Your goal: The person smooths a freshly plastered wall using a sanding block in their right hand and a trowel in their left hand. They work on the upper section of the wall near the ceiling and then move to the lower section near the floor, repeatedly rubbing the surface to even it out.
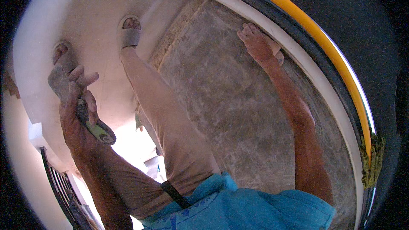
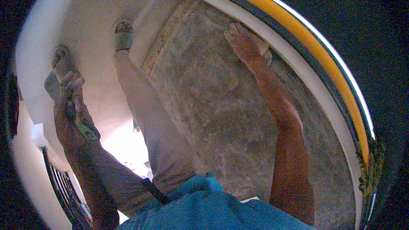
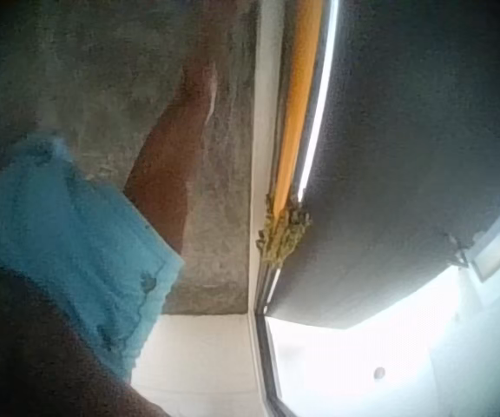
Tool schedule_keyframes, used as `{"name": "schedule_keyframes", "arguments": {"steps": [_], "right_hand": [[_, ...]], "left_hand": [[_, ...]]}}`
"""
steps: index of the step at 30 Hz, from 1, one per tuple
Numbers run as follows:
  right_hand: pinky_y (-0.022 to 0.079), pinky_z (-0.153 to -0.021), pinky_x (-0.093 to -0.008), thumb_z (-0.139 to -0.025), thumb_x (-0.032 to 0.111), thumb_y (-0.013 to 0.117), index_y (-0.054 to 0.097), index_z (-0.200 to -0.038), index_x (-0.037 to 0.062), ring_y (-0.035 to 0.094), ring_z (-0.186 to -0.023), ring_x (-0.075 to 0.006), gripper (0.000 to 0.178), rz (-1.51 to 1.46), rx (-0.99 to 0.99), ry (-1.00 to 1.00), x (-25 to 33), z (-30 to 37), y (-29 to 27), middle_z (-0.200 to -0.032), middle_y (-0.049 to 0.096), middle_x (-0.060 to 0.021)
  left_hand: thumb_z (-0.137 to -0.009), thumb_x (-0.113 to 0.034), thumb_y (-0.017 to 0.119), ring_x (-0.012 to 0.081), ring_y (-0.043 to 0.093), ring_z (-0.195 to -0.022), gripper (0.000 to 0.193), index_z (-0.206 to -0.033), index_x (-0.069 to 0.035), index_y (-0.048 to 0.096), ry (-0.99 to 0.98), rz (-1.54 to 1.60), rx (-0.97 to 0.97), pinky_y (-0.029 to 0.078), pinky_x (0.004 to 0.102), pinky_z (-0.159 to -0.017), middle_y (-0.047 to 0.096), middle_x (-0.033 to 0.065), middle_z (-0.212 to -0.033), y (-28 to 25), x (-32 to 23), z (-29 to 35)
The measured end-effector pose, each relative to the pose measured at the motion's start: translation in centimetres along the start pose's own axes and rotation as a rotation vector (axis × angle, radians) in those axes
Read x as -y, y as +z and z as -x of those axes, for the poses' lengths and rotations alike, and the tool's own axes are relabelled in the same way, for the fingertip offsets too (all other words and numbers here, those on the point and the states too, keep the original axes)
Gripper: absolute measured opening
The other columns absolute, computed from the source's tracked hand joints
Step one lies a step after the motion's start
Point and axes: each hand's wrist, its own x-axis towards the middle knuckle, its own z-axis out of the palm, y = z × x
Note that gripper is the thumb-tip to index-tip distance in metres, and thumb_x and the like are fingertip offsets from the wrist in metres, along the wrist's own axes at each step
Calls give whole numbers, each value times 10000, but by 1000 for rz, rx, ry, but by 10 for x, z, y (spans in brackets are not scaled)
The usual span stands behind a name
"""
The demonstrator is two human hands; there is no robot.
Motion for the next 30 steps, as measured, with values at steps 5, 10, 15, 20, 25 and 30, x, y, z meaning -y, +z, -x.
{"name": "schedule_keyframes", "arguments": {"steps": [5,10,15,20,25,30], "right_hand": [[408,-1201,-450,-848,23,657,629,-1366,109,456,-1418,-391,525,-95,6,-44,25,57,-16,-1527,477,-211],[418,-1191,-452,-871,37,639,647,-1345,116,465,-1407,-387,480,-107,133,-25,22,66,-25,-1519,485,-203],[441,-1173,-454,-892,46,602,656,-1330,116,481,-1392,-371,447,-13,27,44,4,2,-15,-1509,505,-174],[470,-1148,-444,-902,50,599,658,-1329,142,481,-1394,-364,441,-39,-40,-64,39,34,19,-1498,523,-167],[507,-1104,-443,-912,38,575,641,-1352,141,469,-1412,-370,457,-181,133,-154,71,58,7,-1504,520,-173],[495,-1117,-430,-944,50,540,628,-1360,126,470,-1406,-383,432,-120,72,78,15,-36,21,-1523,503,-173]], "left_hand": [[-968,-118,652,174,644,-1096,347,-1254,77,639,-71,93,-20,496,228,-957,650,141,-1280,-4,2,-5],[-975,-119,641,163,652,-1067,348,-1261,80,632,-112,63,-25,510,203,-926,648,135,-1286,-12,10,-13],[-976,-119,640,157,657,-1041,353,-1267,79,628,-27,47,44,514,188,-902,648,132,-1288,-12,9,-12],[-976,-120,640,151,663,-1015,357,-1273,79,625,-50,93,30,518,174,-878,647,130,-1290,-17,7,-11],[-976,-120,640,146,669,-989,362,-1278,78,621,-78,179,25,522,159,-854,646,128,-1293,-15,8,-10],[-974,-122,639,133,673,-937,344,-1255,77,632,25,-92,155,528,149,-798,646,123,-1276,-26,7,-7]]}}
